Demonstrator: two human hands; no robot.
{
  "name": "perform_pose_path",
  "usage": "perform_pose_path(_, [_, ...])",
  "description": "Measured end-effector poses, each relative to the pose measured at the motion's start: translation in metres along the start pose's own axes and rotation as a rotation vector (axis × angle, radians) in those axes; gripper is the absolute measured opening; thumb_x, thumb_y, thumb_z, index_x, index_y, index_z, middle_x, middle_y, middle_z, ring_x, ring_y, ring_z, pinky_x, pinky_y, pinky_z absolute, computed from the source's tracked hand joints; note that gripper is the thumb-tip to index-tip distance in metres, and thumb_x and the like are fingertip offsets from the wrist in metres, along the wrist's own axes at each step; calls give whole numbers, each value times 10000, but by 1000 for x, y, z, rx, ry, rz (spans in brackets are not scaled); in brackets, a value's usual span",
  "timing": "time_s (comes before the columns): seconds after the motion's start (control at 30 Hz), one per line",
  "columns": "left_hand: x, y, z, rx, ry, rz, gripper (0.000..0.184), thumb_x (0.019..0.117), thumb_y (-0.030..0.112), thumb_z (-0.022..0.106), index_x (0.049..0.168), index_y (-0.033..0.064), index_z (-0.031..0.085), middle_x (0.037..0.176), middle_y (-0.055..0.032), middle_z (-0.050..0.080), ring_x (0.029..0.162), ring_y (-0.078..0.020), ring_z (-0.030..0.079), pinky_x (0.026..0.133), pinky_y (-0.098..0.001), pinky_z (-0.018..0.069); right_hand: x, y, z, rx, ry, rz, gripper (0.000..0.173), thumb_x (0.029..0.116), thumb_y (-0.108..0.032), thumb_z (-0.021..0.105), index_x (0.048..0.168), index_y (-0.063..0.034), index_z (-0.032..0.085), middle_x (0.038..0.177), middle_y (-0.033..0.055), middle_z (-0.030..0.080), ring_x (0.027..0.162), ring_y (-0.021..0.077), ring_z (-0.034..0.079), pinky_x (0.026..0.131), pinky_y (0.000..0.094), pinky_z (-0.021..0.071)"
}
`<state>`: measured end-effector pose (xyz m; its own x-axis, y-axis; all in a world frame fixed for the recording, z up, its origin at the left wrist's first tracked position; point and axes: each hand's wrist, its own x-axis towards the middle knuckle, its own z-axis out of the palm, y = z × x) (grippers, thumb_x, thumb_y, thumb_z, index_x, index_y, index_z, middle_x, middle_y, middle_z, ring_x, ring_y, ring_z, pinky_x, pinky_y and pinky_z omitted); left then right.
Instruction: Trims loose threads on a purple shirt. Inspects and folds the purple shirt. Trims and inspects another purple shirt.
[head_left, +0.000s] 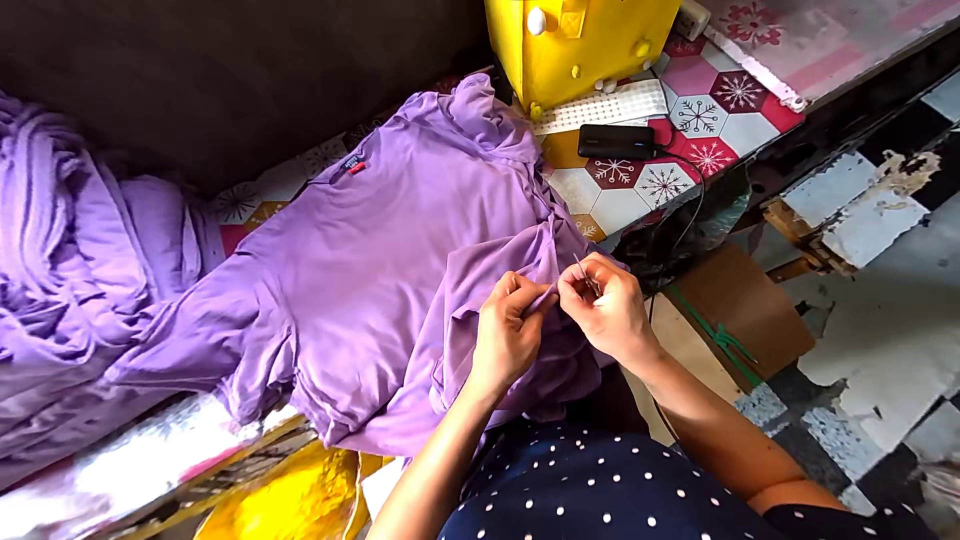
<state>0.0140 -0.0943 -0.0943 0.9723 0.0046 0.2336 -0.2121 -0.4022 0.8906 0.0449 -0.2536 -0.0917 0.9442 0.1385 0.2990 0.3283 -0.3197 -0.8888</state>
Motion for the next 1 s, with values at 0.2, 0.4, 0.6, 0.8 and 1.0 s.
perform_pose_path(0.2, [3,-3,-3,-405,6,-355,209,1000,40,564,860,86,713,834,43,646,771,-34,608,717,-225,527,7,10,-19,393,-1,238,143,923,-49,538,881,-147,635,596,-141,459,482,-47,387,476,144,354])
perform_pose_path(0.4, [10,6,-5,-541,52,-492,280,1058,90,495,895,91,722,759,36,682,704,-30,635,671,-230,544,18,29,-50,-332,213,233,171,949,-123,613,1009,30,663,921,149,631,766,223,607,676,412,512])
perform_pose_path(0.6, [18,8,-5,-559,50,-505,314,1071,129,490,861,95,722,733,23,679,675,-40,630,638,-231,538,24,44,-68,-497,312,143,235,1020,-130,582,1103,52,705,1081,227,666,916,318,666,789,457,553])
perform_pose_path(0.8, [21,12,-1,-538,22,-507,328,1071,126,486,856,89,731,737,26,693,678,-34,643,641,-220,545,12,16,-22,-48,99,-296,136,890,-97,764,975,9,774,996,89,696,872,53,665,756,172,567])
perform_pose_path(1.0, [21,12,-4,-543,36,-520,352,1076,139,480,843,94,739,735,24,698,675,-35,647,638,-227,550,11,22,-14,-54,67,-175,77,931,-63,629,916,-3,675,934,69,649,792,43,617,673,164,524])
